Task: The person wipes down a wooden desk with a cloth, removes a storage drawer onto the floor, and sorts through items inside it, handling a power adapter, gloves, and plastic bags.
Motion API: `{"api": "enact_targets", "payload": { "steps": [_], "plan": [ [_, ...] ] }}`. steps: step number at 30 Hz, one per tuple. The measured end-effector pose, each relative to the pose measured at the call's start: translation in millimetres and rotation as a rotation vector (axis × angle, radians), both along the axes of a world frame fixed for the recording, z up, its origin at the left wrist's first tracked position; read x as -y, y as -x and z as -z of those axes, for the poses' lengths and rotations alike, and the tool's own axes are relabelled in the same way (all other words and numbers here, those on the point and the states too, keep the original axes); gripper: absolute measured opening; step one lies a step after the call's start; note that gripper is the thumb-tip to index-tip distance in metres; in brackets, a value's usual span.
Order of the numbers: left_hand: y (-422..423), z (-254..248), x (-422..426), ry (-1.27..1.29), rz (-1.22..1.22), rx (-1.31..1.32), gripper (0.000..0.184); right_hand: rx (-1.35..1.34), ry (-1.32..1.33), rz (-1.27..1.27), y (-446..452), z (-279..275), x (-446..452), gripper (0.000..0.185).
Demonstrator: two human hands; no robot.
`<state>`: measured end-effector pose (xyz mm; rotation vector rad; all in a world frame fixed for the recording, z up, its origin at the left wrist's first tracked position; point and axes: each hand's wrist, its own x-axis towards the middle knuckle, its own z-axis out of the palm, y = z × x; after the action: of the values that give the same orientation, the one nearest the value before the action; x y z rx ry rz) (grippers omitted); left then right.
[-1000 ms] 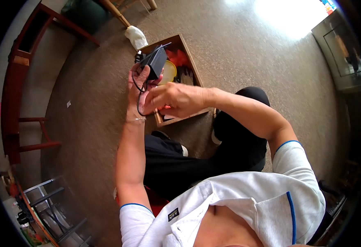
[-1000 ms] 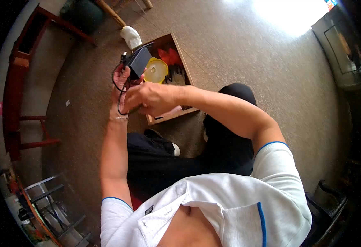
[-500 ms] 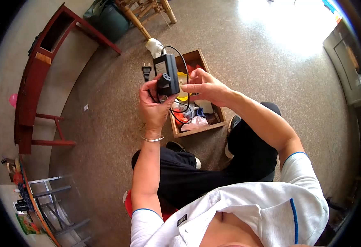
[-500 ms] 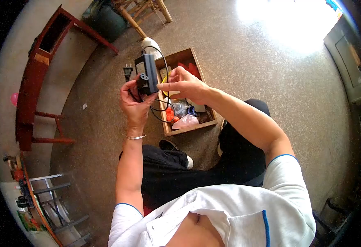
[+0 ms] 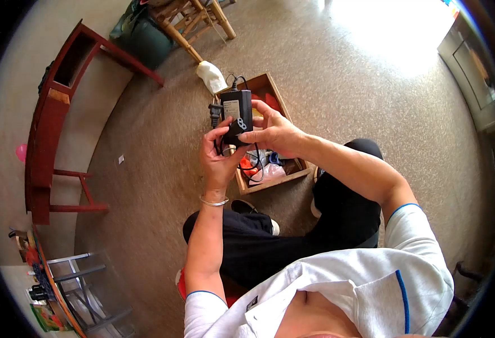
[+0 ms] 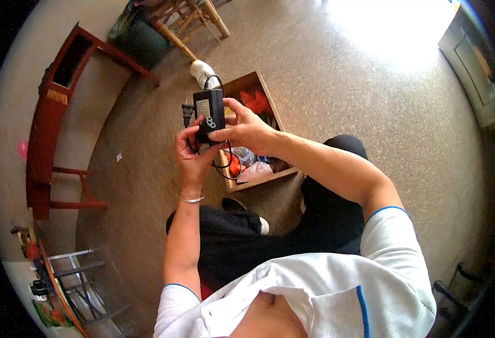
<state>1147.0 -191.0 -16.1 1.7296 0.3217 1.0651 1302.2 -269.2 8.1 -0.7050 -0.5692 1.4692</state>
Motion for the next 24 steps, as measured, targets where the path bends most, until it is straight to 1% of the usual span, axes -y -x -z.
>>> {"api": "enact_targets", "payload": {
  "steps": [3, 4, 5, 6, 7, 8, 9, 11, 12, 15, 17, 18, 19, 22, 24],
  "plan": [
    [1, 0, 4, -0.103, -0.039, -0.007, 0.047, 0.056, -0.012, 0.009, 0, -4, 5, 0.071],
    [-1, 3, 7, -0.133, -0.069, -0.020, 0.047, 0.106, -0.070, 0.023, 1, 1, 5, 0.069],
    [1, 8, 7, -0.151, -0.065, -0.056, 0.051, 0.163, -0.124, 0.040, 3, 8, 4, 0.067],
    [2, 12, 6, -0.200, -0.087, -0.101, 0.049, 0.209, -0.123, 0.054, 5, 9, 7, 0.065],
    [2, 10, 9, -0.304, -0.112, -0.167, 0.049, 0.249, -0.116, 0.066, 6, 12, 8, 0.064],
    [-4, 6, 15, -0.272, -0.151, -0.115, 0.045, 0.196, -0.089, 0.086, 9, 17, 8, 0.062],
    [-1, -5, 12, -0.242, -0.129, -0.140, 0.046, 0.141, -0.054, 0.100, 14, 9, 3, 0.061],
    [-1, -15, 18, -0.091, -0.050, -0.115, 0.047, 0.060, -0.076, 0.104, 15, 9, 0, 0.059],
    [0, -17, 19, -0.129, -0.032, -0.138, 0.048, 0.032, -0.058, 0.099, 14, 7, 1, 0.058],
    [-1, -16, 18, -0.096, 0.064, -0.102, 0.052, 0.014, -0.046, 0.120, 12, 5, 2, 0.056],
    [-2, -18, 25, -0.012, 0.095, -0.020, 0.055, 0.002, -0.020, 0.162, 11, 8, 2, 0.051],
    [0, -17, 25, -0.023, 0.100, -0.018, 0.054, -0.036, -0.015, 0.167, 12, 8, 2, 0.049],
    [-1, -17, 27, 0.002, 0.116, 0.037, 0.051, -0.019, 0.045, 0.167, 10, 9, 2, 0.047],
    [-3, -9, 20, 0.068, 0.093, 0.062, 0.046, -0.047, 0.094, 0.160, 9, -5, 7, 0.043],
    [-2, -8, 20, 0.124, 0.072, 0.049, 0.045, -0.083, 0.067, 0.189, 12, 8, 2, 0.040]
  ]
}}
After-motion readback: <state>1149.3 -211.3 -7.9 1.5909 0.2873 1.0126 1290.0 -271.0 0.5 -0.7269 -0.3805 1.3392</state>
